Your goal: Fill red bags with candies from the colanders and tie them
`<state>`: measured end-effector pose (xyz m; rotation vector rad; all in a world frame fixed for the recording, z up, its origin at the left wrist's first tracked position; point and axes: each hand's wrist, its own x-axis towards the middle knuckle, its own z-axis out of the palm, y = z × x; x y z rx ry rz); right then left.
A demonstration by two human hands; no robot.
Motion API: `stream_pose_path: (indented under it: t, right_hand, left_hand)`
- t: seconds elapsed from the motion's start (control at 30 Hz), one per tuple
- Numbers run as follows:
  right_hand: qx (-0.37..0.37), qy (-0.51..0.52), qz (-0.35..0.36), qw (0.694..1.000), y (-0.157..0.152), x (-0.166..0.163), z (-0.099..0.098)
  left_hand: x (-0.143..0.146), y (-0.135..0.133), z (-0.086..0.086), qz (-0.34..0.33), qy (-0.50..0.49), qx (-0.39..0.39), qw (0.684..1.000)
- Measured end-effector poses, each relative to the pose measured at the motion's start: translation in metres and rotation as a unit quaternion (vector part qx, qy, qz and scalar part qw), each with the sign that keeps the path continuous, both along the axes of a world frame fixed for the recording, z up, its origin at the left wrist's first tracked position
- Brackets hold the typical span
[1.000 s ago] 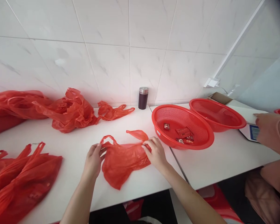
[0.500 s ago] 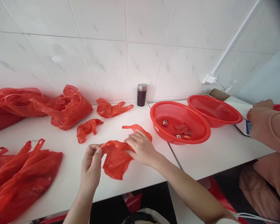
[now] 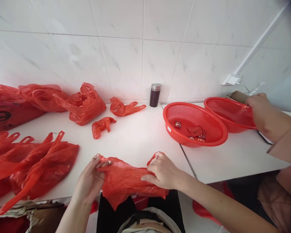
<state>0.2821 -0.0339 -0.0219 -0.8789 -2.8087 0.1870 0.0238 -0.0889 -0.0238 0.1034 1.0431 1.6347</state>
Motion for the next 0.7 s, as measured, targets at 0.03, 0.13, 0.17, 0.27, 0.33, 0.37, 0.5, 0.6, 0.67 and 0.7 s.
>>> stream_pose_path:
  t: [0.03,0.13,0.17,0.27,0.33,0.37,0.5,0.6,0.67,0.7]
  right_hand:
    - [-0.023,-0.026,-0.018,0.999,-0.005,0.001,0.002]
    - [-0.061,-0.070,-0.115,0.989,-0.008,0.004,0.009]
    - [-0.064,-0.074,-0.150,0.984,-0.006,0.005,0.011]
    - [-0.058,-0.066,-0.233,0.969,0.003,0.013,0.018]
    - [-0.045,-0.059,-0.259,0.963,0.008,0.019,0.022]
    - [-0.036,-0.058,-0.265,0.962,0.009,0.021,0.024]
    - [-0.007,-0.078,-0.249,0.965,0.008,0.023,0.026]
    - [-0.010,-0.090,-0.230,0.969,0.007,0.015,0.022]
    - [-0.014,-0.092,-0.213,0.973,0.005,0.009,0.018]
    - [-0.014,-0.092,-0.203,0.975,0.005,0.007,0.015]
  left_hand:
    - [0.001,-0.004,0.005,0.000,0.012,0.010,1.000]
    - [0.003,-0.015,0.015,0.024,0.081,0.053,0.995]
    - [0.004,-0.018,0.016,0.035,0.107,0.066,0.991]
    - [0.004,-0.022,0.016,0.039,0.175,0.102,0.978]
    - [0.005,-0.022,0.014,0.012,0.226,0.106,0.968]
    - [0.007,-0.023,0.014,0.000,0.276,0.102,0.956]
    - [0.040,-0.028,0.022,0.046,0.634,0.124,0.762]
    - [0.079,-0.026,0.023,0.025,0.801,0.186,0.569]
    - [0.097,-0.012,0.011,-0.045,0.858,0.168,0.483]
    - [0.101,-0.002,0.003,-0.076,0.876,0.140,0.455]
